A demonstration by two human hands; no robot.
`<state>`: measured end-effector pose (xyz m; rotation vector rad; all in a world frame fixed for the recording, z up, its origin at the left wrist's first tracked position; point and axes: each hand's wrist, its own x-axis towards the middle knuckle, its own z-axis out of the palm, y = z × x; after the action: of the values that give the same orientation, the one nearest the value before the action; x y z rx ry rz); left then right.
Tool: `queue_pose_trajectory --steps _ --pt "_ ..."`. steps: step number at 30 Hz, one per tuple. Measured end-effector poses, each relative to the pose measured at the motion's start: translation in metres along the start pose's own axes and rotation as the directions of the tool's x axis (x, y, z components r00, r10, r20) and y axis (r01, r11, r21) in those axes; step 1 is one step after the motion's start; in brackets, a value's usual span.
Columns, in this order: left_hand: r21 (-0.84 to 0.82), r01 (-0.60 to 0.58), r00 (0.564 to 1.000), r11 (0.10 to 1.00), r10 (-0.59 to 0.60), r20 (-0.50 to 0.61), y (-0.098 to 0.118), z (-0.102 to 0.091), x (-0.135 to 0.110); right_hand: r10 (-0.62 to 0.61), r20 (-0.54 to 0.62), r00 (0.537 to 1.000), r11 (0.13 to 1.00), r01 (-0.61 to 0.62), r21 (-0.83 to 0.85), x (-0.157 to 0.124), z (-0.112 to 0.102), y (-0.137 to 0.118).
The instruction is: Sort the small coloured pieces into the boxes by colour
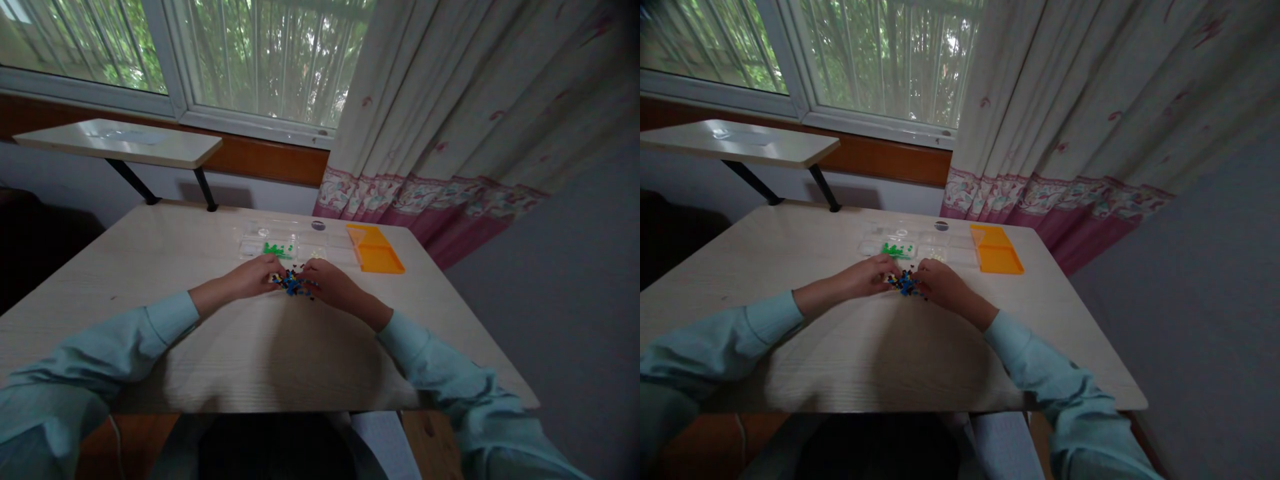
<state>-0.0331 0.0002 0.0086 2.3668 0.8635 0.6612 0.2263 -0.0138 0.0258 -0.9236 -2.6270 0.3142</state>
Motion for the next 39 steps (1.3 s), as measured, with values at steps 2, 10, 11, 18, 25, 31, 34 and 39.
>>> queue_pose_trajectory --steps 2,10,11,18,25,31,34,39 --pt "0.022 -0.030 1.000 0.999 0.029 0.009 0.000 0.001 -0.001 0.006 0.005 1.000 0.999 -0.006 -0.041 -0.006 0.001 -0.007" --pt "0.153 -0.116 0.993 0.981 0.114 0.022 0.003 0.005 -0.002 0.013 0.036 0.999 0.974 -0.005 -0.226 -0.001 0.009 -0.016" --pt "0.165 -0.117 0.993 0.979 0.116 0.018 0.004 0.007 -0.002 0.009 0.039 0.999 0.972 0.000 -0.237 0.001 0.011 -0.015" --pt "0.159 -0.095 0.995 0.983 0.095 0.009 0.005 0.017 -0.002 0.012 0.063 0.998 0.962 0.005 -0.274 0.003 0.014 -0.016" --pt "0.171 -0.076 0.997 0.982 0.079 -0.010 0.004 0.021 -0.002 0.018 0.064 0.998 0.971 -0.002 -0.241 0.004 0.011 -0.016" --pt "0.185 -0.096 0.995 0.978 0.100 -0.013 0.000 0.022 -0.003 0.035 0.059 0.998 0.975 -0.021 -0.223 0.005 0.012 -0.013" --pt "0.190 -0.103 0.994 0.976 0.106 -0.004 0.000 0.022 -0.003 0.069 0.039 0.997 0.972 -0.058 -0.229 0.003 0.012 -0.012" --pt "0.197 -0.103 0.995 0.975 0.104 0.002 0.001 0.022 -0.002 0.067 0.034 0.997 0.965 -0.056 -0.257 -0.002 0.012 -0.010"
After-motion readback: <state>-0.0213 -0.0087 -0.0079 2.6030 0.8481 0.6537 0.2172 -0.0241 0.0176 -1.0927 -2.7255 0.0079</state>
